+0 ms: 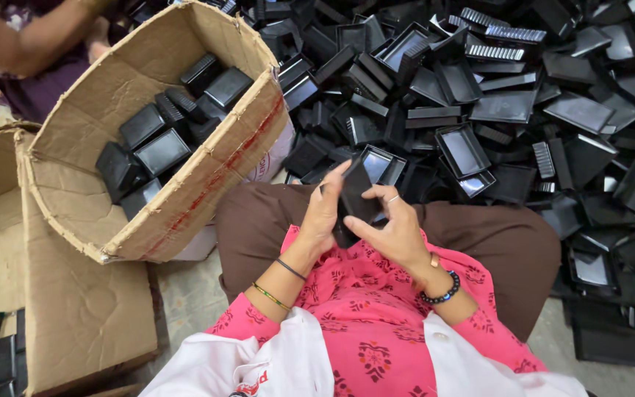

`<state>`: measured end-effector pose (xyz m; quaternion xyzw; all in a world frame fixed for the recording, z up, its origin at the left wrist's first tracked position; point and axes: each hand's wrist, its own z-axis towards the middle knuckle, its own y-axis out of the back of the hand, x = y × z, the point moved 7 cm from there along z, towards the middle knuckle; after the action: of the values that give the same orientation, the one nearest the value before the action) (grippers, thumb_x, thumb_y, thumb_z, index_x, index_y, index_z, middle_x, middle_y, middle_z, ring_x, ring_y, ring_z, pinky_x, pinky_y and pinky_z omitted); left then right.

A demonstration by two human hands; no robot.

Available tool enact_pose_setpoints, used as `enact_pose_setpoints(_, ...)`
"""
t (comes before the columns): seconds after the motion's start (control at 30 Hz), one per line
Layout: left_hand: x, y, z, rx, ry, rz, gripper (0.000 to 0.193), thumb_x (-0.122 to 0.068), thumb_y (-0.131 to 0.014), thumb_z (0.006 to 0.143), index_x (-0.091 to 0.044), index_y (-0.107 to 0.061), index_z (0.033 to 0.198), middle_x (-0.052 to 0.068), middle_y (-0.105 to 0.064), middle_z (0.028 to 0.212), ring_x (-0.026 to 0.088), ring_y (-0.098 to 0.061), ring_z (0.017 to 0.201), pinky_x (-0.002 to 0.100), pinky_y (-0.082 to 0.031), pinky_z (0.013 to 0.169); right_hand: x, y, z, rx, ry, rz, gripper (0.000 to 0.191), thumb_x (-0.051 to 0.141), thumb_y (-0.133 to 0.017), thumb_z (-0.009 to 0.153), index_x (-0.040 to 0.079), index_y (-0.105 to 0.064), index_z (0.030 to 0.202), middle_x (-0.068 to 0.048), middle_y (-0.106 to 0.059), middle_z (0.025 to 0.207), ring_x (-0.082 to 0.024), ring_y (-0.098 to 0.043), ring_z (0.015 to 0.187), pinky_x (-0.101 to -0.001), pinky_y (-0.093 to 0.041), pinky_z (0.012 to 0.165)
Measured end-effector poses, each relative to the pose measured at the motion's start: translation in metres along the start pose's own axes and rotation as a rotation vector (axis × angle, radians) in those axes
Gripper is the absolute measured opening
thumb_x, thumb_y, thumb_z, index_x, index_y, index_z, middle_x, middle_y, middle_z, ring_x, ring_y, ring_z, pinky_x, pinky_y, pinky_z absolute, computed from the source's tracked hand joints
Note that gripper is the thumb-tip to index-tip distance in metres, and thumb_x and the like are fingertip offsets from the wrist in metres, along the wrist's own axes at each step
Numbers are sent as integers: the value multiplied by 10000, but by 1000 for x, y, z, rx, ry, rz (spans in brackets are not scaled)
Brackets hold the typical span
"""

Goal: The person sits on the floor among a large pile of black plastic boxes, picks up one box at a time, turns it over in both hands, and places it into a cardboard basket beside them. Other workers sort the same pile nearby.

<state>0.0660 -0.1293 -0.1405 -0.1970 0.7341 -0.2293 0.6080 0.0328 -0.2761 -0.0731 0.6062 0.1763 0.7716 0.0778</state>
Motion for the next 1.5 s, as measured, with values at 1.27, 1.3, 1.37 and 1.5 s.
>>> enact_pose_setpoints(1.27,-71,70,8,209,139,-536,638,-640,-434,1132,-43,-528,928,66,-522,919,214,-532,810,350,-491,743,-96,-26,63,26,272,-563,255,150,-757,871,10,-689,1073,-147,-707,1077,-338,-664,1048,-471,-517,936)
enact_pose_setpoints(1.3,-29,65,0,182,294,-505,681,-713,-493,1087,-53,-512,924,79,-547,906,249,-584,814,391,-531,794,-81,-22,49,-8,229,-359,263,144,-732,931,-12,-672,1134,-169,-698,1139,-354,-664,1059,-430,-556,904)
enact_pose_setpoints(1.37,49,83,-28,-273,729,-292,885,-764,-487,853,80,-564,1107,112,-585,800,275,-597,750,496,-548,815,-46,-35,15,115,233,-208,248,103,-697,920,5,-681,1147,-174,-701,1106,-352,-691,1028,-421,-569,869)
enact_pose_setpoints(1.5,45,54,-12,-44,589,-516,516,-377,-649,932,65,-601,1194,192,-699,1033,328,-677,953,448,-574,892,2,-37,-24,287,422,-18,333,122,-734,896,-10,-653,1191,-217,-666,1214,-379,-659,1135,-435,-529,964)
